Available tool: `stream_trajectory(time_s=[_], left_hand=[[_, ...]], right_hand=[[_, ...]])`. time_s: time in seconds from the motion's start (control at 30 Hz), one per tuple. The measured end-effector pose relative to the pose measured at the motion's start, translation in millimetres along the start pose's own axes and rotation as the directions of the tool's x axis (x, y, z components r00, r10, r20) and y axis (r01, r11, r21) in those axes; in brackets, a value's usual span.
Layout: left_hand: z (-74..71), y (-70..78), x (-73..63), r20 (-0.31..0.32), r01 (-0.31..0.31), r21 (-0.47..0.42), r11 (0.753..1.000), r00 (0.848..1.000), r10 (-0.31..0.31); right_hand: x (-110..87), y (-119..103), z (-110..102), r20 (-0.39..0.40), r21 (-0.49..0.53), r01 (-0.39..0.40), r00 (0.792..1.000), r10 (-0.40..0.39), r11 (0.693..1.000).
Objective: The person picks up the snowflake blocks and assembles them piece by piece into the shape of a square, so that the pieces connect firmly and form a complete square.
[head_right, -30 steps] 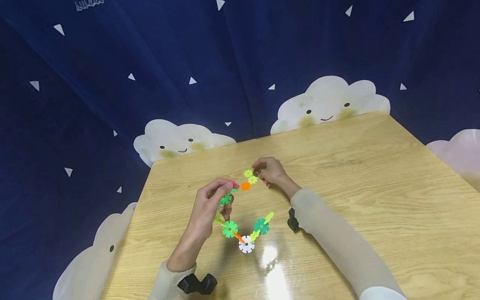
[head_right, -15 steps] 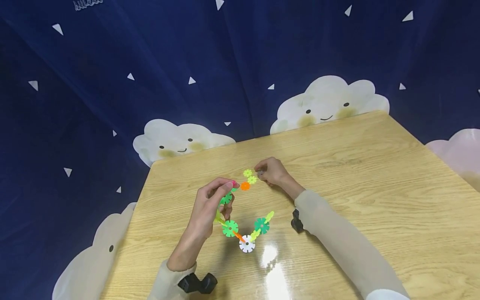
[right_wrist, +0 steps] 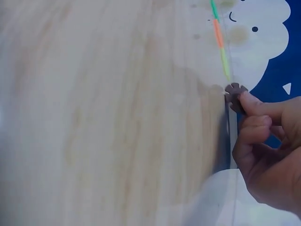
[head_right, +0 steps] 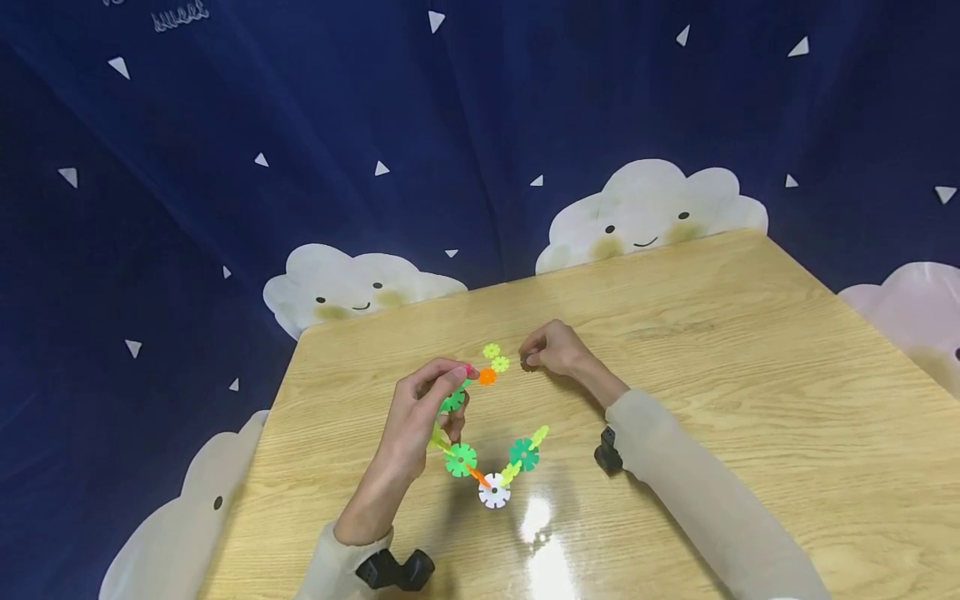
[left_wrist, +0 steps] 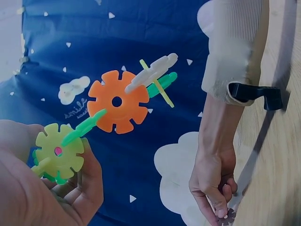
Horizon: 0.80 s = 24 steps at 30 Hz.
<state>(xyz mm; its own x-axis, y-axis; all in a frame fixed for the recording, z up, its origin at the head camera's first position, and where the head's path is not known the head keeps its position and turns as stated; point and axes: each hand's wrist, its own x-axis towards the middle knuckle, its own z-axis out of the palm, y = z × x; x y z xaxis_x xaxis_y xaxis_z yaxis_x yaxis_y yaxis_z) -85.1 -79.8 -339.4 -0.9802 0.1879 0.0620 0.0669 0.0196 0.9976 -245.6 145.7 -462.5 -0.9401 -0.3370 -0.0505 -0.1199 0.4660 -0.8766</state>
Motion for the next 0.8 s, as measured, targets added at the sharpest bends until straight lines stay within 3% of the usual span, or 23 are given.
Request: stream_trajectory(time_s=[0.17, 0.37, 0.53, 0.8], left_hand=[[0.0, -0.8, -0.7, -0.002, -0.003, 0.003, 1.0, 1.0, 0.003], [0.2, -0.9, -0.2, 0.003, 0.003, 0.003, 1.0, 1.0, -0.003], [0.6, -0.3, 0.9, 0.001, 0.008, 0.006, 1.0, 1.0, -0.008], [2.7, -1.6, 2.6, -0.007, -0.004, -0.021, 1.0, 1.0, 0.003]], right_hand=[[-6.7, -2.4, -3.3, 0.042, 0.055, 0.006, 0.999, -0.008, 0.998], [-17.0, -12.1, -8.3, 0.034, 0.131, 0.043, 0.998, -0.048, 0.99], [-30.4, -30.4, -13.5, 0.049, 0.223, 0.032, 0.998, -0.044, 0.974], [-61.2, -70.2, -20.9, 0.09, 0.279, 0.067, 0.991, -0.096, 0.958]])
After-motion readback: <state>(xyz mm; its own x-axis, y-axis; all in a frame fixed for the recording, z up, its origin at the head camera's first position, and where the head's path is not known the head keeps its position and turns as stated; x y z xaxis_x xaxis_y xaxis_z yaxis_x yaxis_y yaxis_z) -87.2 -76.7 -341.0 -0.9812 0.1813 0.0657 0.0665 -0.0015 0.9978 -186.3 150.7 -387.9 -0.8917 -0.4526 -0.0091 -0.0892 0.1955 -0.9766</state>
